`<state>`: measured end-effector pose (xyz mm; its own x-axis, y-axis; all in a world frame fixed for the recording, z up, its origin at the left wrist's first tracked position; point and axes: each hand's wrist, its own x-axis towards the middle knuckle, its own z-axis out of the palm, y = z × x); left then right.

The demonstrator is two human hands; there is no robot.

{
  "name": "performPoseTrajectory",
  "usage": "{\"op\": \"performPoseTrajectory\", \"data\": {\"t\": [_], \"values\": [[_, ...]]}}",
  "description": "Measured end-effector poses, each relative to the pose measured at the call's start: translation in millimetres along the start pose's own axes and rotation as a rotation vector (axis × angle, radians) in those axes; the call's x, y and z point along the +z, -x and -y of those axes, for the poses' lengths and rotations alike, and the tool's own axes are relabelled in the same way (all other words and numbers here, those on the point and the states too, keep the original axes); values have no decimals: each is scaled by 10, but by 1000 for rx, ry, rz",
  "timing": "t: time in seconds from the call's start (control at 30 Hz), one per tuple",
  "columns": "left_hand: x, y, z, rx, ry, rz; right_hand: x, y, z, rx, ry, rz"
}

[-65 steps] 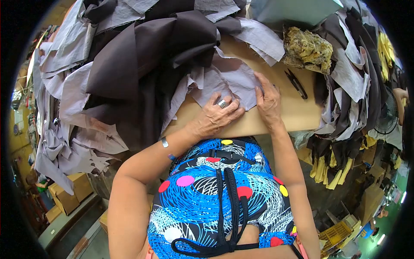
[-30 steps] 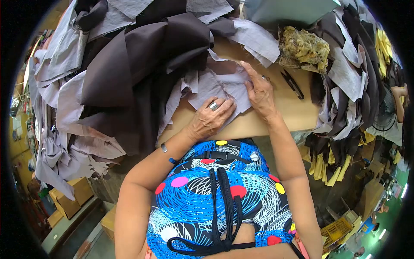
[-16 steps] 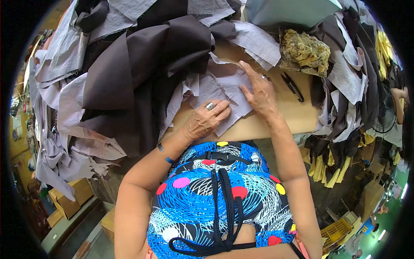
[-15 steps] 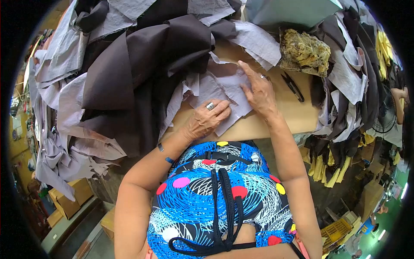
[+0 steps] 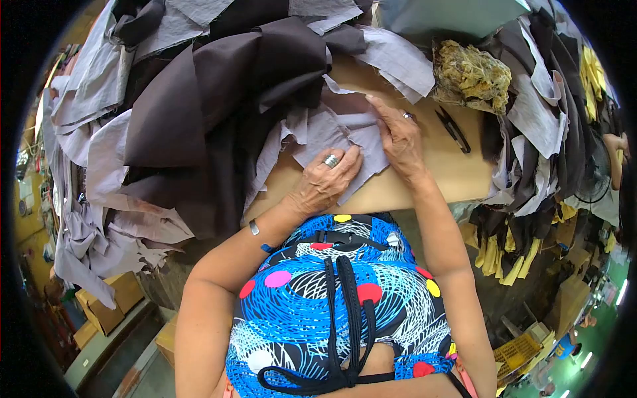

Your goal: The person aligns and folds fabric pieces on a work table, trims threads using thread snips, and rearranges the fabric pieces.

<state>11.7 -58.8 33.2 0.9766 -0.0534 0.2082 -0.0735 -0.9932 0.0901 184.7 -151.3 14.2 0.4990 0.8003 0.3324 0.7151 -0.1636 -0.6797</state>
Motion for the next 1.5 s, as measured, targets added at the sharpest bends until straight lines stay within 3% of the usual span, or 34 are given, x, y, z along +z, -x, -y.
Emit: {"op": "performPoseTrajectory", "data": {"t": [0.17, 0.4, 0.53, 0.63, 0.73, 0.9, 1.1, 1.3, 1.5], "values": [[-23, -17, -4, 69, 39, -46, 26, -1, -34, -4, 25, 13], [98, 68, 115, -69, 181, -183, -35, -36, 18, 6, 82, 57], [82, 58, 185, 30, 153, -187, -98, -147, 158, 70, 231, 157], [71, 55, 190, 44, 125, -169, 10, -147, 40, -57, 147, 24], [69, 52, 193, 67, 78, -171, 32, -147, 0, -8, -96, -25], [44, 14, 180, 119, -10, -107, 15, -142, 29, -9, -44, -15], [59, -49, 150, -22, -29, -127, 38, -134, -19, -72, -14, -48], [-31, -59, 134, 63, -4, -150, 73, -127, -38, -133, 11, -93], [52, -47, 89, -63, 31, -99, 62, -98, -33, -104, 40, -66]]}}
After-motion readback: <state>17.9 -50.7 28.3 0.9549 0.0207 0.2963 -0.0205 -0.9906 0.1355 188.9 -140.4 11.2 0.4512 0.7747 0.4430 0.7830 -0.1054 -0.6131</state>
